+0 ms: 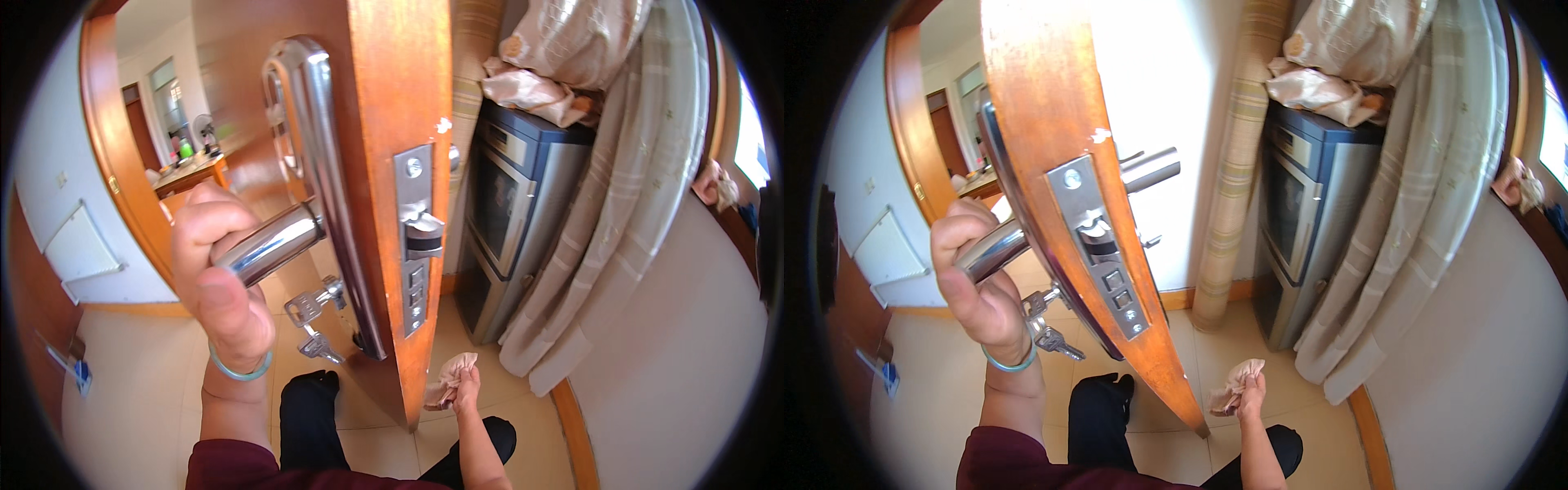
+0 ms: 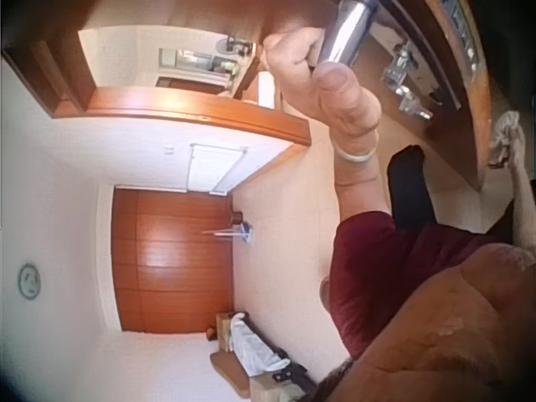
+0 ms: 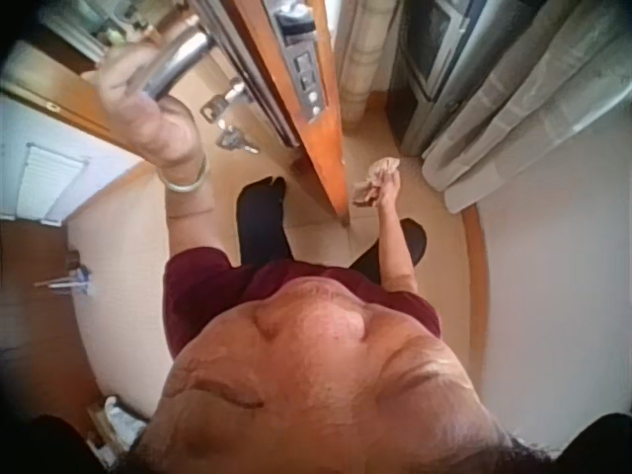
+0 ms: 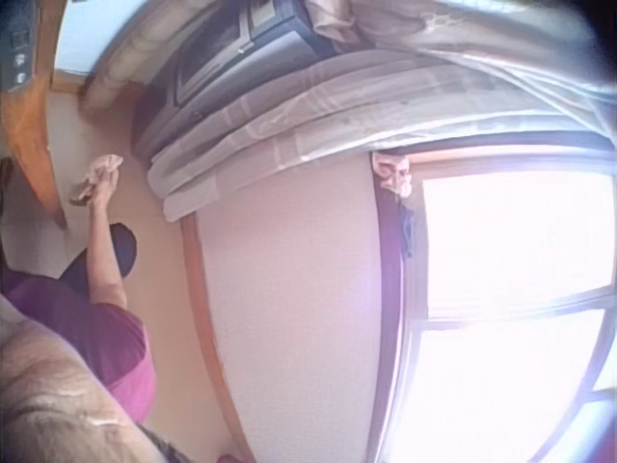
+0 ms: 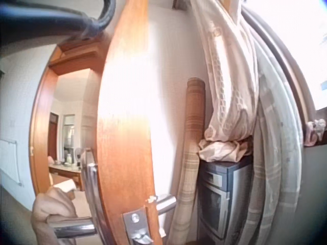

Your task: The person wipes the surface of a wooden door with a light-colored cloth, then switches to a dark cloth to clean the door's edge and handle area. The person moves around the door to reach different sections while maintaining a consistent wiping motion.

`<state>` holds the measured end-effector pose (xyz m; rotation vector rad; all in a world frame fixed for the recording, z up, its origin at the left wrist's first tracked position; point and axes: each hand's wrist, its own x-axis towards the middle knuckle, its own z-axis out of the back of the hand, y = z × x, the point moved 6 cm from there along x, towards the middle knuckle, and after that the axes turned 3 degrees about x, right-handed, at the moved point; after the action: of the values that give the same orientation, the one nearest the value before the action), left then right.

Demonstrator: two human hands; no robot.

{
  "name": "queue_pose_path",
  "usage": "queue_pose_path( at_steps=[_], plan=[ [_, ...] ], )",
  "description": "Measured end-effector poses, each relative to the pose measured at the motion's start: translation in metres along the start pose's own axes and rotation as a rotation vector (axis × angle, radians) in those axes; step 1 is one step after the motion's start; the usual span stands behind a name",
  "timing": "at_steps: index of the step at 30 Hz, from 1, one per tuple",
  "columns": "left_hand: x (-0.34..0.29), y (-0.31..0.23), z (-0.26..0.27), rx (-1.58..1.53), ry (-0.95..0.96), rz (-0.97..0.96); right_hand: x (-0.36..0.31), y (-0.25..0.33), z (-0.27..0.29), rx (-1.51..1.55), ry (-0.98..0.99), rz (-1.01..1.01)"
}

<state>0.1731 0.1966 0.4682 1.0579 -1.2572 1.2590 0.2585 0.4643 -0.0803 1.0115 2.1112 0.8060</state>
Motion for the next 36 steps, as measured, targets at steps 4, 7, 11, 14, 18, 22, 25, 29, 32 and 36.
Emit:
queue_pose_path(
  at_steps=[4,7,11,14,18,22,25,29,32,36],
  plan=[
    [0.000,0.003,0.000,0.021,0.095,-0.053,0.007,-0.013,-0.017,-0.114,0.112,-0.142],
    [-0.001,0.003,0.007,-0.008,0.135,-0.027,0.002,-0.032,-0.029,-0.147,0.207,-0.165],
    [0.004,0.002,0.013,0.004,0.105,0.051,0.009,-0.044,-0.029,-0.099,0.260,-0.144],
    [0.002,-0.001,0.026,0.035,0.095,0.016,0.001,-0.039,-0.022,-0.055,0.205,-0.080],
    [-0.002,0.004,0.037,0.021,0.068,0.043,-0.017,-0.014,-0.010,-0.051,0.231,-0.046],
    [0.000,0.004,0.057,0.026,0.048,0.072,-0.020,0.001,0.010,-0.066,0.176,0.019],
    [-0.005,0.004,0.068,-0.024,0.023,0.039,-0.035,0.024,0.016,-0.008,0.171,0.049],
    [-0.007,0.009,0.084,-0.049,-0.031,0.001,-0.090,0.063,-0.019,0.231,0.340,0.028],
    [-0.011,0.010,0.101,0.012,-0.042,0.053,-0.163,0.098,-0.081,0.389,0.496,-0.077],
    [-0.013,0.012,0.103,-0.089,-0.001,0.108,-0.228,0.125,-0.124,0.648,0.669,-0.360]
  ],
)
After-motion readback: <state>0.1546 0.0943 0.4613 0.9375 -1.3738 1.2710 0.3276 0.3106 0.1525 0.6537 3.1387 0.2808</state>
